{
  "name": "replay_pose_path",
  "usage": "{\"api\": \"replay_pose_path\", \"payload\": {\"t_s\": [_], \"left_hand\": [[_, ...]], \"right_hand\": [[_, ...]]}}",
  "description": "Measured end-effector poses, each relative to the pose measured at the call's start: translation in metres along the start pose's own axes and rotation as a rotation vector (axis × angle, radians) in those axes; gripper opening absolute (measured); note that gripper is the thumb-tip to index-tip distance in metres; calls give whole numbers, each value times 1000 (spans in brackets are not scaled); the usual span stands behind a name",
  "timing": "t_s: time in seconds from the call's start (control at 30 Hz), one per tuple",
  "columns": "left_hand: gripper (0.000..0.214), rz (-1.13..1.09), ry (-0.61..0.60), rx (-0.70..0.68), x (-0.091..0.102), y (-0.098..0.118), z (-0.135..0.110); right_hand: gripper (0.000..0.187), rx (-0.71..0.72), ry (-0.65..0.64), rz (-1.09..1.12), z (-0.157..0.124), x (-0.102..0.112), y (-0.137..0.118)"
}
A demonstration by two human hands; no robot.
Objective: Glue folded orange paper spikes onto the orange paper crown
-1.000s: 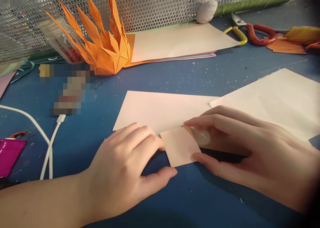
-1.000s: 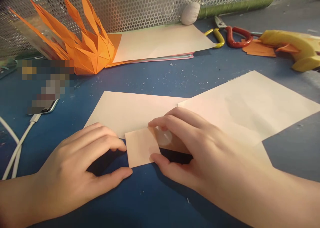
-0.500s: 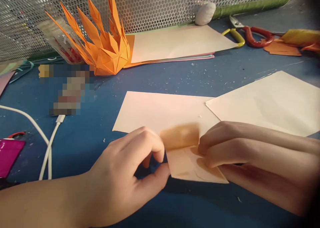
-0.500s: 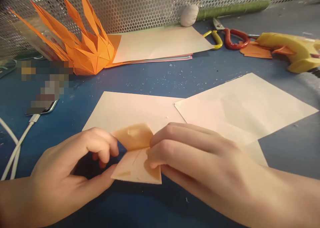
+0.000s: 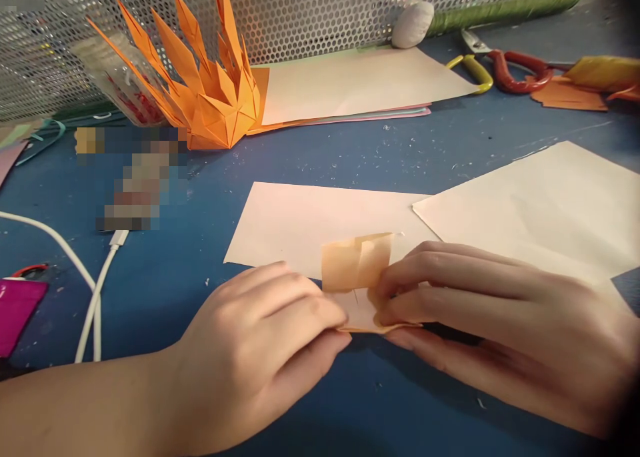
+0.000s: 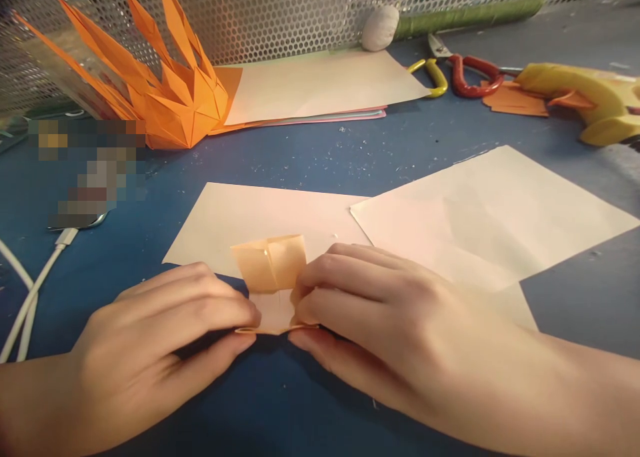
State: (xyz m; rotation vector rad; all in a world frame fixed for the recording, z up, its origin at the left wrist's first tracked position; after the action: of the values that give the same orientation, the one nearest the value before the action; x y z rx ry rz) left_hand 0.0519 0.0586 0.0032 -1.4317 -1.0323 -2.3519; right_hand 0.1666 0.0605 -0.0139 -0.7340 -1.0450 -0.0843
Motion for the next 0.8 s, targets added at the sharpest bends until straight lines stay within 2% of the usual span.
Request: {"api": "replay_pose_path", "payload": {"t_s": [0.13, 0.23, 0.3, 0.57, 0.7, 0.8], "left_hand": [[15, -44, 61, 66, 5, -7, -4], [16, 11, 46, 60, 4, -4, -5], [18, 50, 21, 50, 3, -2, -3], [15, 18, 19, -48, 2, 5, 1], [17, 21, 23, -46, 2, 3, -1], [18, 81, 23, -101, 1, 8, -2]], "right_hand": [[16, -56, -8, 50, 1, -1, 5], [14, -141, 23, 71, 0, 0, 12], [11, -160, 0, 75, 0, -3, 14], [27, -98, -9, 32, -2, -6, 5], [27, -95, -3, 53, -1, -6, 5], [28, -103, 5, 83, -1, -7, 4]]}}
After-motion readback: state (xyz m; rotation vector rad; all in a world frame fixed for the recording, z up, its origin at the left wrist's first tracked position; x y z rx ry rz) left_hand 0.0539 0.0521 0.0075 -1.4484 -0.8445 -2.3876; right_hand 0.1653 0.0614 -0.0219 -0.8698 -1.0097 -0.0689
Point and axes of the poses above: each hand's wrist, its own z-axis towards the middle knuckle, its own x-axis out of the back of the hand, y = z × x, the point moved 10 cm from there along z, towards the middle knuckle, and after that the axes turned 5 degrees about -y, right-handed, at the moved point
